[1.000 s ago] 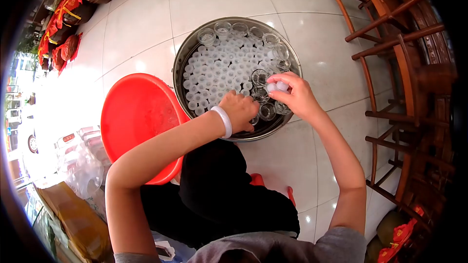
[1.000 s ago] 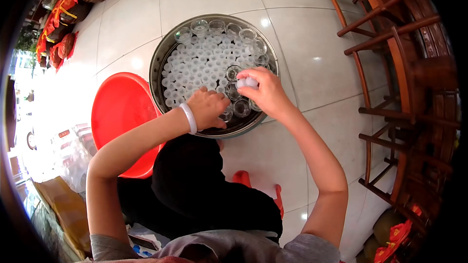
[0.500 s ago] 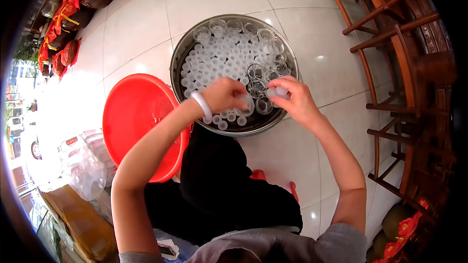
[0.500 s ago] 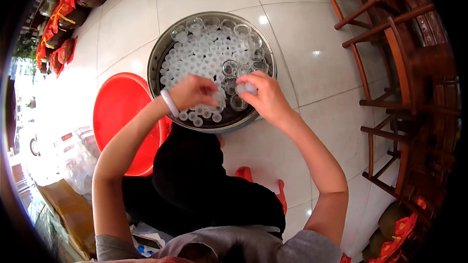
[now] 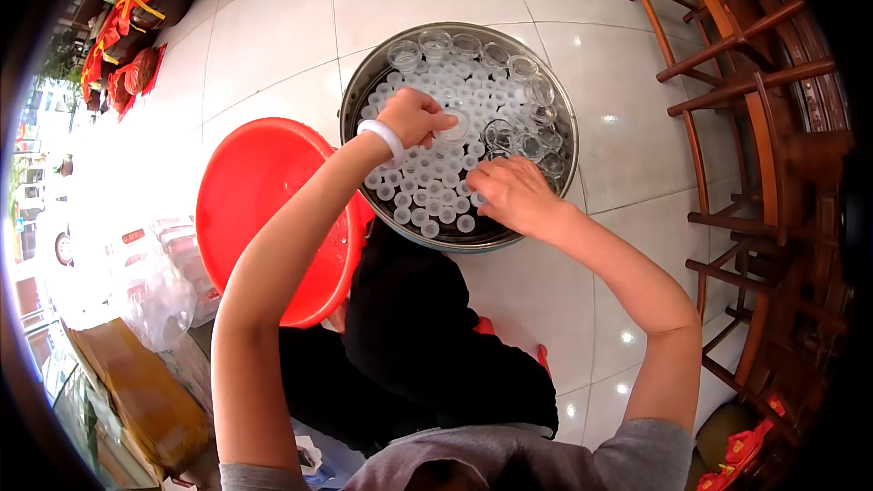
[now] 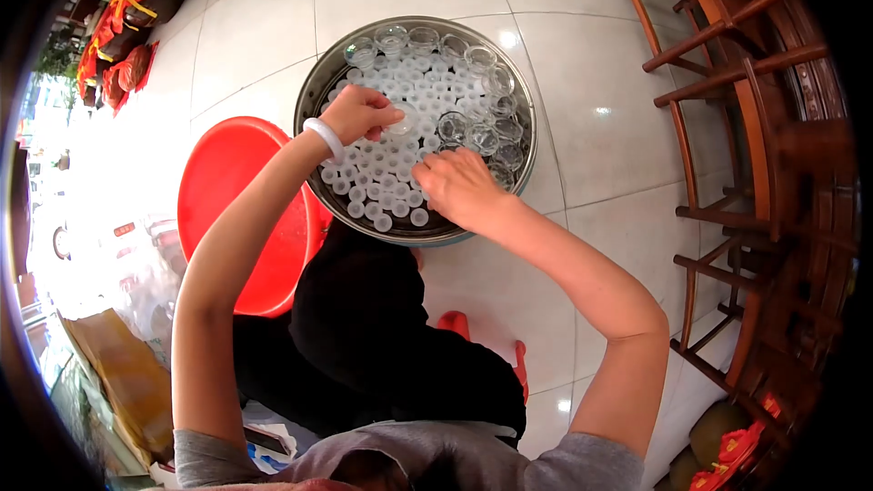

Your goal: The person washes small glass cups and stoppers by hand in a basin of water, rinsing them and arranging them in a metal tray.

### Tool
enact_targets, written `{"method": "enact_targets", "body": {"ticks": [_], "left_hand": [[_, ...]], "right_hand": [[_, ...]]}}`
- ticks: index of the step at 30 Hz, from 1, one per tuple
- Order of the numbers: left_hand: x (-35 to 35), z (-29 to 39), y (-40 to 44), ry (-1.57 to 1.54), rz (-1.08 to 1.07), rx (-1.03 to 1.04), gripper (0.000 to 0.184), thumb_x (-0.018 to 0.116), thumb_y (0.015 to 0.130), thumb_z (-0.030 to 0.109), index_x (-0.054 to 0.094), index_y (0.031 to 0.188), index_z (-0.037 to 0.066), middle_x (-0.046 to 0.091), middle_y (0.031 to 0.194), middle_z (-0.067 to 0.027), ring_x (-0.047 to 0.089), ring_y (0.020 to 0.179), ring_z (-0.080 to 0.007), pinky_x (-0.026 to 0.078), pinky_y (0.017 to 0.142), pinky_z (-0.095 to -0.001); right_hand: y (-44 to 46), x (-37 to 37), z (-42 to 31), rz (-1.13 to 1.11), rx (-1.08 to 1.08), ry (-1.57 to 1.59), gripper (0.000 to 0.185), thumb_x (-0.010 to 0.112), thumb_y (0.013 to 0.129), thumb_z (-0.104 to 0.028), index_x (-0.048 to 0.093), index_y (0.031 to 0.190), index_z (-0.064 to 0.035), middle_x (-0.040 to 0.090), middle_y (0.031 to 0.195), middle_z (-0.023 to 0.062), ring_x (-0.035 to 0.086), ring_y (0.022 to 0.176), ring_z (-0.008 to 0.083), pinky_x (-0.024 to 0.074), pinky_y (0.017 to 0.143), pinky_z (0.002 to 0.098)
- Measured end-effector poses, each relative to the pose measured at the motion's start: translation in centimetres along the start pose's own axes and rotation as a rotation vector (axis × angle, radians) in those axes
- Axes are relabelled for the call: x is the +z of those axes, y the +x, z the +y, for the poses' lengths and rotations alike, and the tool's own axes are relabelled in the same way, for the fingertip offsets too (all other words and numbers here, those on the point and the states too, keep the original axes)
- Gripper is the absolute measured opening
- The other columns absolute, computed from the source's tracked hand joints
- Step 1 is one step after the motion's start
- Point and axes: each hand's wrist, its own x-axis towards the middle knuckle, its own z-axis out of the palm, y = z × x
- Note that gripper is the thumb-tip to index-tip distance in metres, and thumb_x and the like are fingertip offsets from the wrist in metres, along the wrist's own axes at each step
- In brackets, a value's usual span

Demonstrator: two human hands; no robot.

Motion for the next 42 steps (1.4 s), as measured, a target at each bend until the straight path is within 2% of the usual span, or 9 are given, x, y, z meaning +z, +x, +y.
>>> {"method": "enact_targets", "body": {"ticks": [5, 7, 22, 25, 28, 33, 37, 40, 42], "left_hand": [[0.9, 0.4, 1.2, -0.094, 0.012, -0.057, 0.03, 0.068, 0.076, 0.023, 0.061, 0.08, -0.006, 0.057, 0.061, -0.005, 0.053, 0.049, -0.0105, 0.044, 0.047, -0.0243], [1.2, 0.7, 2.0, -0.137, 0.025, -0.064, 0.029, 0.068, 0.076, 0.022, 0.061, 0.08, -0.006, 0.058, 0.061, -0.0053, 0.053, 0.049, -0.0107, 0.044, 0.046, -0.0246], [5.1, 2.2, 8.6, -0.333, 0.21, -0.083, 0.021, 0.067, 0.075, 0.014, 0.062, 0.077, -0.006, 0.062, 0.065, -0.0087, 0.05, 0.046, -0.0099, 0.041, 0.041, -0.0228], [5.3, 2.4, 8.9, -0.314, 0.207, -0.097, 0.02, 0.067, 0.075, 0.014, 0.062, 0.078, -0.006, 0.062, 0.064, -0.0091, 0.049, 0.044, -0.0102, 0.041, 0.04, -0.0232], [5.1, 2.7, 8.9, -0.287, 0.2, -0.098, 0.02, 0.067, 0.075, 0.014, 0.063, 0.078, -0.005, 0.062, 0.064, -0.0094, 0.049, 0.043, -0.0106, 0.041, 0.04, -0.0237], [5.4, 2.8, 8.7, -0.352, 0.217, -0.101, 0.023, 0.068, 0.074, 0.017, 0.063, 0.079, -0.005, 0.061, 0.062, -0.0087, 0.052, 0.043, -0.0118, 0.043, 0.04, -0.0247], [5.3, 3.2, 8.6, -0.339, 0.265, -0.108, 0.024, 0.068, 0.074, 0.018, 0.063, 0.08, -0.005, 0.061, 0.062, -0.0087, 0.054, 0.044, -0.0125, 0.044, 0.041, -0.0253], [5.2, 3.2, 8.7, -0.311, 0.267, -0.112, 0.027, 0.069, 0.071, 0.019, 0.059, 0.077, -0.005, 0.061, 0.063, -0.0114, 0.055, 0.043, -0.0154, 0.047, 0.045, -0.0285], [5.1, 3.4, 8.4, -0.259, 0.23, -0.117, 0.032, 0.068, 0.072, 0.023, 0.059, 0.086, -0.005, 0.062, 0.069, -0.0127, 0.058, 0.047, -0.0164, 0.048, 0.047, -0.0292]], "right_hand": [[0.1, 0.8, -0.3, -0.069, -0.02, -0.14, 0.03, 0.073, 0.057, -0.011, 0.055, 0.081, -0.007, 0.057, 0.077, 0.0062, 0.057, 0.077, 0.0249, 0.042, 0.066, 0.0363], [0.3, 1.0, -0.5, -0.134, -0.024, -0.245, 0.017, 0.063, 0.065, -0.01, 0.057, 0.08, -0.0076, 0.058, 0.079, 0.0067, 0.058, 0.075, 0.0233, 0.0417, 0.067, 0.035], [0.2, 1.4, -0.6, -0.172, -0.075, -0.347, 0.013, 0.061, 0.064, -0.01, 0.06, 0.077, -0.0069, 0.059, 0.076, 0.0073, 0.058, 0.077, 0.0225, 0.0434, 0.066, 0.032], [0.1, 0.8, -0.7, -0.137, -0.049, -0.25, 0.015, 0.064, 0.063, -0.01, 0.059, 0.077, -0.0057, 0.058, 0.076, 0.0071, 0.058, 0.076, 0.0227, 0.0441, 0.065, 0.0334], [-0.2, -0.4, -0.8, -0.04, 0.045, 0.069, 0.023, 0.069, 0.063, -0.01, 0.059, 0.083, -0.0046, 0.058, 0.08, 0.0088, 0.058, 0.074, 0.0254, 0.0458, 0.066, 0.0339], [-0.3, -2.0, 0.1, 0.219, 0.512, 0.958, 0.026, 0.071, 0.07, -0.011, 0.06, 0.091, -0.001, 0.061, 0.085, 0.0051, 0.059, 0.076, 0.0133, 0.0472, 0.068, 0.0265], [-0.5, -2.3, 0.6, 0.347, 0.573, 1.192, 0.03, 0.069, 0.073, -0.007, 0.057, 0.099, 0.0001, 0.061, 0.087, 0.0065, 0.058, 0.076, 0.0104, 0.0472, 0.068, 0.0241], [-0.7, -2.0, 0.3, 0.396, 0.547, 1.076, 0.031, 0.068, 0.073, -0.006, 0.056, 0.101, 0.0004, 0.061, 0.088, 0.0064, 0.058, 0.076, 0.0105, 0.0475, 0.068, 0.0238], [-0.7, -1.7, 0.1, 0.422, 0.537, 1.044, 0.03, 0.068, 0.073, -0.005, 0.056, 0.1, 0.0005, 0.061, 0.088, 0.0062, 0.058, 0.076, 0.0105, 0.0475, 0.068, 0.0237]]}}
